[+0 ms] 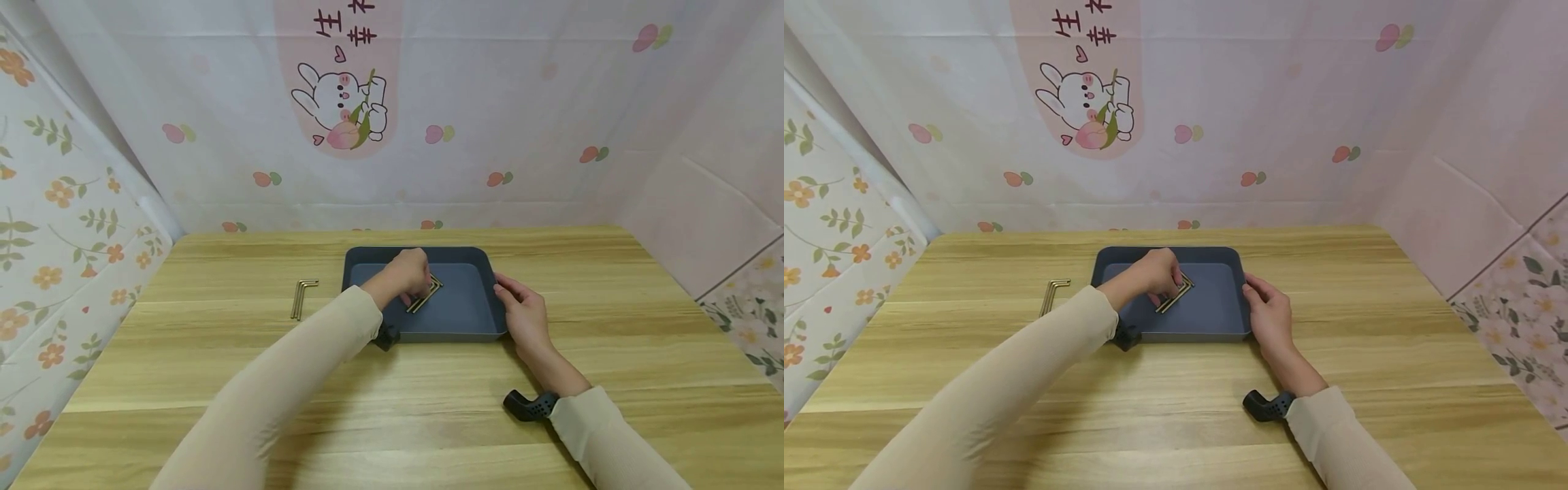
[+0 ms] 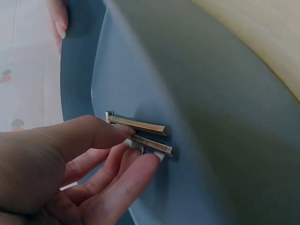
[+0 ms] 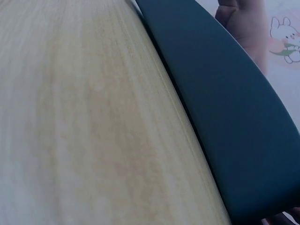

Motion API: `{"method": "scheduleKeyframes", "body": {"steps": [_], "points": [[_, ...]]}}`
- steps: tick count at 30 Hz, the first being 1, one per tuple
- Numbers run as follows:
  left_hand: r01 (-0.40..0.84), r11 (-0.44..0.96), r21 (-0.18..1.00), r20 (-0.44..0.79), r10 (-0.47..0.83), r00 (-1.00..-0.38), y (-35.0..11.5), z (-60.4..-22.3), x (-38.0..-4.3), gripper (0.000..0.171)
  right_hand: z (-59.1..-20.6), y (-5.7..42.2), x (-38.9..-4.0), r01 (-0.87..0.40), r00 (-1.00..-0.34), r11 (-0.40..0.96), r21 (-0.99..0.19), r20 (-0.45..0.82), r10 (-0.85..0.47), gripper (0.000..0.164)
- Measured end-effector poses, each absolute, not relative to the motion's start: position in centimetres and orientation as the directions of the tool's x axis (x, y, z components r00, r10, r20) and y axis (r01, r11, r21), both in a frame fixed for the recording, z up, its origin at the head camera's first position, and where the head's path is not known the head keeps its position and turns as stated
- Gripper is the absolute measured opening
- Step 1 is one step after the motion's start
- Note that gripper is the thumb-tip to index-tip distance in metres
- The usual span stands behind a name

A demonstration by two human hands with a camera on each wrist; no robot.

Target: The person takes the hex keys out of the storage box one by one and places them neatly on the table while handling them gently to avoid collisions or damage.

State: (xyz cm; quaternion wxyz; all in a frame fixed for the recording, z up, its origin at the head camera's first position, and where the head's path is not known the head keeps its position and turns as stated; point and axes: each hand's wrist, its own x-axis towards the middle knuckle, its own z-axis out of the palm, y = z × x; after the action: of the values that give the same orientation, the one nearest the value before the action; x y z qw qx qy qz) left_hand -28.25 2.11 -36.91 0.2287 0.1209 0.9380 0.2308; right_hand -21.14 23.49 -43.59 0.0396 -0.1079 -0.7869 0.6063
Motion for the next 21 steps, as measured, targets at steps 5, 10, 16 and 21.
{"method": "scheduleKeyframes", "body": {"steps": [5, 10, 16, 21], "points": [[0.164, 0.888, 0.430, -0.364, 0.337, -0.868, 2.8, -36.8, -27.9, 0.019, -43.7, 23.5, -21.2, 0.122, -0.973, 0.239, -0.963, -0.069, 0.220, 0.043], [0.178, 0.906, 0.384, -0.348, 0.321, -0.881, 3.3, -36.6, -27.4, 0.012, -43.6, 23.5, -21.2, 0.126, -0.973, 0.233, -0.964, -0.075, 0.218, 0.043], [0.188, 0.909, 0.373, -0.332, 0.319, -0.888, 3.4, -36.7, -27.2, 0.006, -43.6, 23.5, -21.2, 0.124, -0.974, 0.234, -0.964, -0.073, 0.215, 0.043], [0.180, 0.892, 0.414, -0.319, 0.328, -0.889, 3.0, -36.8, -27.4, 0.036, -43.6, 23.5, -21.2, 0.121, -0.974, 0.236, -0.964, -0.070, 0.215, 0.043]]}}
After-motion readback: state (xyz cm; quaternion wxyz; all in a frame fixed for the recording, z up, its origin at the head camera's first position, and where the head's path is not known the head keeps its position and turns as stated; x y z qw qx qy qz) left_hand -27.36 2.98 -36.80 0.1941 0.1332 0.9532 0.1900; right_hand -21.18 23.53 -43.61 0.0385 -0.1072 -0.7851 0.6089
